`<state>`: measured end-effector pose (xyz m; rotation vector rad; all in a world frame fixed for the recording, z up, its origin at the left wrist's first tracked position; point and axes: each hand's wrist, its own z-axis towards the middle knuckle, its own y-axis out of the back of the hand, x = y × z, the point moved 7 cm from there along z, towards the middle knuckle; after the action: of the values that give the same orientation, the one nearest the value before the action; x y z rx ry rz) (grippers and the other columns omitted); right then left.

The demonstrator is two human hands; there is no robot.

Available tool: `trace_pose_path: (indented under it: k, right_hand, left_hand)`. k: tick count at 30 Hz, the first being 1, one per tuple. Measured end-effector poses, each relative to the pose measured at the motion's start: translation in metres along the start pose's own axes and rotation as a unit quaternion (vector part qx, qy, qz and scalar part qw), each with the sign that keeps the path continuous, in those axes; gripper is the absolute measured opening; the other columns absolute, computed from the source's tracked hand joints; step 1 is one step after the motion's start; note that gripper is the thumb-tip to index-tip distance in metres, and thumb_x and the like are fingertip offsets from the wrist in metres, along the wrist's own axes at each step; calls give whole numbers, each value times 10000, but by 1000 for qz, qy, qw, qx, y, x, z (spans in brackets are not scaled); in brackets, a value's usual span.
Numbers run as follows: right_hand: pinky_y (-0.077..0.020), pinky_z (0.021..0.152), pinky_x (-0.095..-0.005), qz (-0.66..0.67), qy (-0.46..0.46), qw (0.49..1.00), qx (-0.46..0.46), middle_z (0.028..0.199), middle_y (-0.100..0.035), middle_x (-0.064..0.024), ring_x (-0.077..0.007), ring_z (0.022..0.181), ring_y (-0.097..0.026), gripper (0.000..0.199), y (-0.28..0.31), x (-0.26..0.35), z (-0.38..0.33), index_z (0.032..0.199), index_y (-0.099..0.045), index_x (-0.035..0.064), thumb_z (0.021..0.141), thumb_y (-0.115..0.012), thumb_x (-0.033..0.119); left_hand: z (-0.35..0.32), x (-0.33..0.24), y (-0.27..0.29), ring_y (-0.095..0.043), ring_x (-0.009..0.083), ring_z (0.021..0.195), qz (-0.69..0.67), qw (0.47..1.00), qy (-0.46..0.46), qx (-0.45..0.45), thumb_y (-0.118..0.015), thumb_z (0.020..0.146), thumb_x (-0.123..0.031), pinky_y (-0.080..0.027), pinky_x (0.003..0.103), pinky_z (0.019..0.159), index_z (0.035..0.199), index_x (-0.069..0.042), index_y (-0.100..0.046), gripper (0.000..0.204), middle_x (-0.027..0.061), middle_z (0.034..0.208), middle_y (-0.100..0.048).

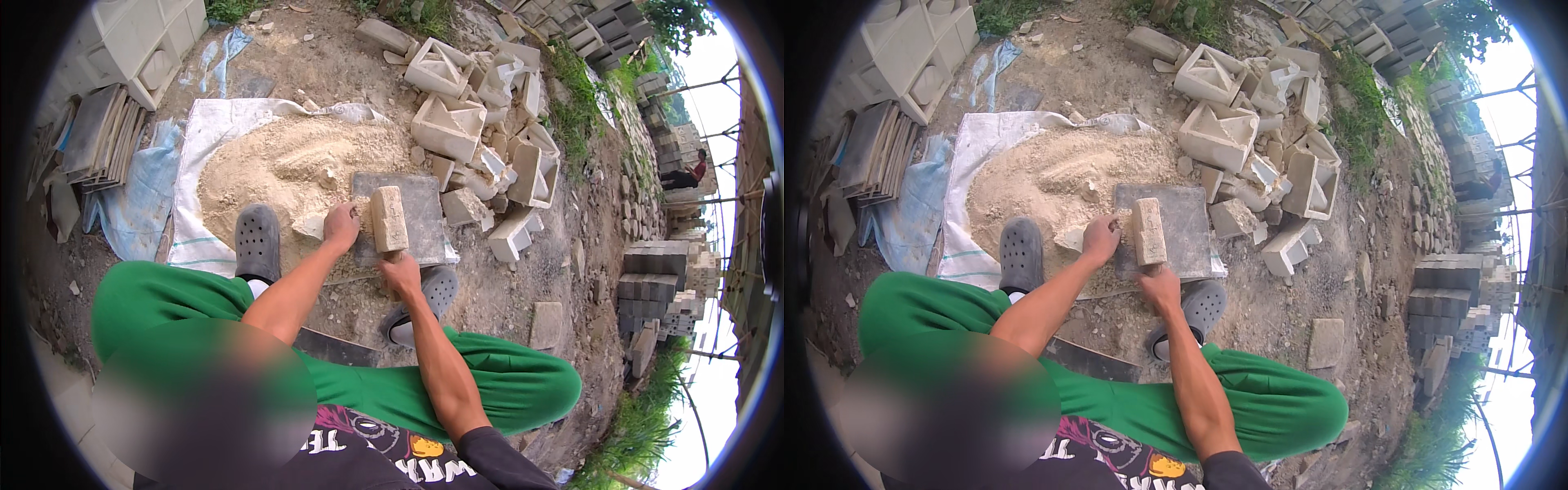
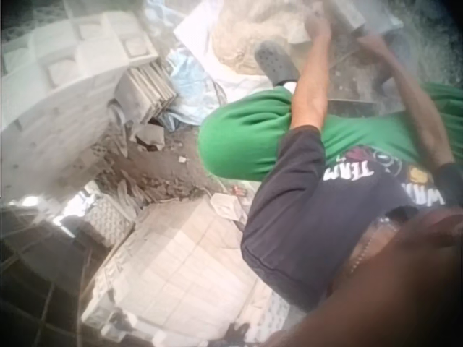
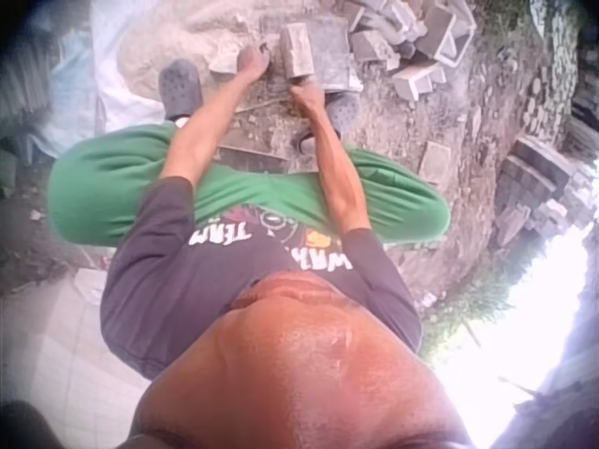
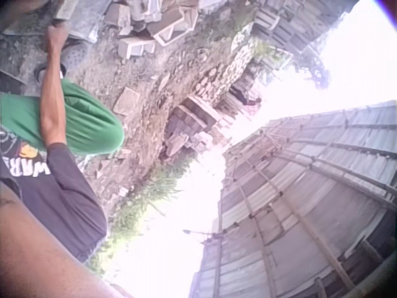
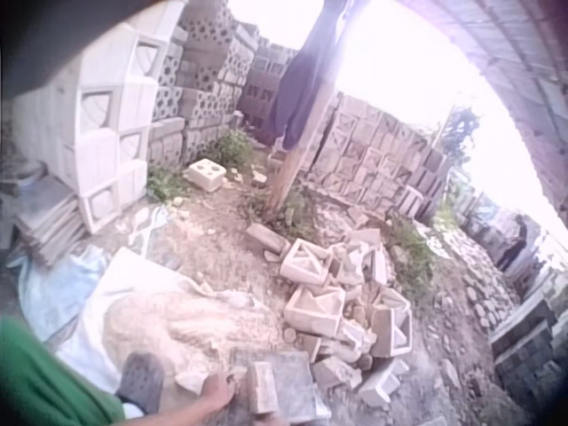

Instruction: The person sits on the ground and uses a wooden mallet to repeatedly strike a small piece of stone placed on a flat board. The person adjusts the stone's position occasionally and continues striking it to shape or break it.

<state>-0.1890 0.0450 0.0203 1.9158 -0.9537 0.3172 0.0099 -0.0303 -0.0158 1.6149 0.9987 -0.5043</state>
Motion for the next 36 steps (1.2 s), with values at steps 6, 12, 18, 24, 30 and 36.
trace_pose_path:
  k: [6,12,18,24,30,36]
  right_hand:
    - [-551,662,-348,61,-4,995,-75,813,-727,-117,-222,700,-708,370,16,-15,2,965,-699,-9,752,-756,287]
    - [-539,820,-377,79,-52,994,-63,956,-741,-178,-291,900,-721,450,20,-34,-1,1061,-702,2,762,-754,334]
    - [-559,742,-372,105,-79,991,-20,917,-740,-174,-266,810,-733,453,18,-32,-6,1059,-687,-19,769,-757,322]
    - [-541,737,-369,93,-74,992,-33,842,-733,-134,-250,768,-711,397,20,-23,-7,957,-712,-5,745,-762,327]
    - [-542,754,-377,89,-71,993,-34,868,-736,-147,-271,800,-714,426,21,-24,-5,995,-707,-12,743,-759,327]
    - [-540,739,-368,98,8,992,-79,842,-732,-146,-258,784,-711,393,25,-1,-2,987,-705,2,746,-746,309]
  left_hand:
    - [-2,-5,-4,-624,372,1042,14,1000,-9,4,-673,857,-142,-504,439,920,1202,-80,-688,350,184,1151,-632]
    - [2,-6,-3,-627,371,987,7,1000,-22,-9,-643,881,-160,-501,442,882,1019,-36,-701,194,183,1077,-636]
    - [-1,-14,-9,-632,374,956,15,998,-54,-20,-635,884,-139,-504,442,860,972,-41,-713,153,191,1030,-647]
    - [5,-29,-21,-650,363,948,21,994,-109,-3,-638,875,-123,-511,438,849,993,-49,-733,169,190,996,-683]
    - [17,-49,-31,-679,348,907,1,985,-171,37,-645,866,-127,-531,417,821,1016,-48,-737,193,183,998,-708]
    - [37,-34,3,-678,361,891,-41,991,-115,-48,-624,872,-124,-529,436,800,1005,-64,-738,185,189,968,-706]
